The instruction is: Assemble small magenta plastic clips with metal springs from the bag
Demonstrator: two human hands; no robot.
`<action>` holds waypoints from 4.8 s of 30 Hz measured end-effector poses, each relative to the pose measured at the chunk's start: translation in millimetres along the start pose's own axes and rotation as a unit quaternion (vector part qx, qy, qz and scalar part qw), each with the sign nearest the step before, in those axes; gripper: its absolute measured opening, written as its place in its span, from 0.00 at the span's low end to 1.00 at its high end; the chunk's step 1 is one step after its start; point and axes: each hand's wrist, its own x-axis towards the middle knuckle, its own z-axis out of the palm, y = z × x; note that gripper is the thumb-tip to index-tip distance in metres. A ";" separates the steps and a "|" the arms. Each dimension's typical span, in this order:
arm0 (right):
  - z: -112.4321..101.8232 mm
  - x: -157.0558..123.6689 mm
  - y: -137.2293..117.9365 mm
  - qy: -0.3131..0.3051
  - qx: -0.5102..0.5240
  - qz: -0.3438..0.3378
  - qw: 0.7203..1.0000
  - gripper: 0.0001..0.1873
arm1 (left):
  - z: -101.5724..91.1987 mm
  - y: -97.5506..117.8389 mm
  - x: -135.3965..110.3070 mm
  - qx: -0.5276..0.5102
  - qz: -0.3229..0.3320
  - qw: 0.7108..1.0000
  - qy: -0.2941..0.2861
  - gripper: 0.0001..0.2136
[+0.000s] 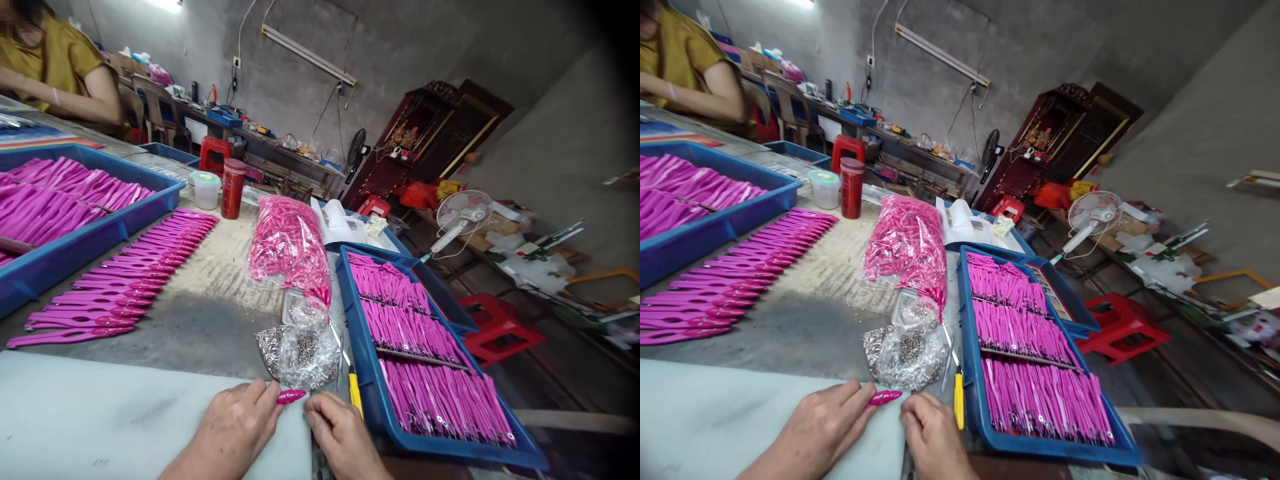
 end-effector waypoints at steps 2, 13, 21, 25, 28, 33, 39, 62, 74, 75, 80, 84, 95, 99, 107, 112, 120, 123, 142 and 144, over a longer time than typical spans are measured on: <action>-1.7 -1.0 1.1 0.002 0.003 0.004 1.000 0.11 | 0.6 -0.4 -0.6 0.003 0.001 1.000 -0.005 0.13; 3.1 -4.0 11.9 0.051 -0.043 -0.025 0.997 0.12 | -0.4 0.1 1.1 0.002 -0.002 1.000 0.000 0.12; 0.5 -9.5 16.7 0.072 -0.075 -0.009 0.995 0.12 | -1.3 -0.7 1.8 0.009 0.006 1.000 0.011 0.13; 1.0 -12.0 21.5 0.122 -0.089 -0.016 0.988 0.15 | -1.9 -0.5 3.4 0.009 0.009 1.000 0.021 0.14; 2.3 -11.4 22.6 0.154 -0.114 -0.035 0.981 0.18 | -2.5 0.0 4.5 0.010 0.005 1.000 0.021 0.14; 7.7 -5.7 24.1 0.168 -0.162 -0.067 0.970 0.23 | -2.2 0.0 3.9 0.014 0.006 1.000 0.017 0.15; 10.2 -0.2 28.2 0.162 -0.171 -0.078 0.969 0.24 | -0.4 -0.4 1.8 0.010 0.005 1.000 0.020 0.13; 7.3 4.1 27.3 0.085 -0.230 -0.049 0.968 0.12 | -3.3 0.6 4.9 0.006 0.006 1.000 0.015 0.15; 9.0 4.6 22.1 0.105 -0.349 -0.067 0.929 0.14 | -0.6 -0.3 1.7 0.002 0.005 1.000 0.013 0.13; 8.9 4.2 22.3 0.105 -0.343 -0.063 0.931 0.14 | -0.6 -0.1 1.5 0.004 0.004 1.000 0.012 0.13; 5.0 1.0 17.5 0.111 -0.256 -0.046 0.959 0.14 | 0.0 0.8 1.0 0.013 0.002 1.000 -0.005 0.13; 0.0 0.8 7.6 0.126 -0.176 -0.059 0.975 0.15 | 0.3 0.8 0.8 0.011 0.006 1.000 -0.011 0.13; 0.7 -8.0 20.6 0.111 -0.148 -0.046 0.982 0.17 | -3.1 0.6 3.5 0.001 0.007 1.000 -0.005 0.15; 0.1 -7.5 23.9 0.093 -0.176 -0.039 0.979 0.17 | -2.5 0.9 4.4 0.008 0.006 1.000 0.014 0.15; 0.0 1.1 27.0 0.070 -0.215 -0.049 0.973 0.15 | -2.7 0.9 4.5 0.011 0.005 1.000 0.014 0.15; -1.2 1.0 25.9 0.086 -0.189 -0.087 0.974 0.17 | -1.3 0.8 3.8 0.013 0.002 1.000 0.007 0.15; -4.1 4.7 22.9 0.060 -0.200 -0.078 0.975 0.15 | -1.3 1.7 3.6 0.012 -0.001 1.000 0.009 0.15; -7.0 4.6 20.2 0.028 -0.185 -0.064 0.980 0.14 | -1.9 1.5 4.1 0.007 0.001 1.000 0.008 0.15; 4.3 6.3 24.7 0.061 -0.327 -0.096 0.938 0.13 | -0.9 0.9 2.3 0.003 -0.008 1.000 -0.003 0.13; 6.0 5.9 25.1 0.061 -0.330 -0.088 0.938 0.14 | -1.8 1.1 1.8 -0.001 -0.005 1.000 -0.010 0.12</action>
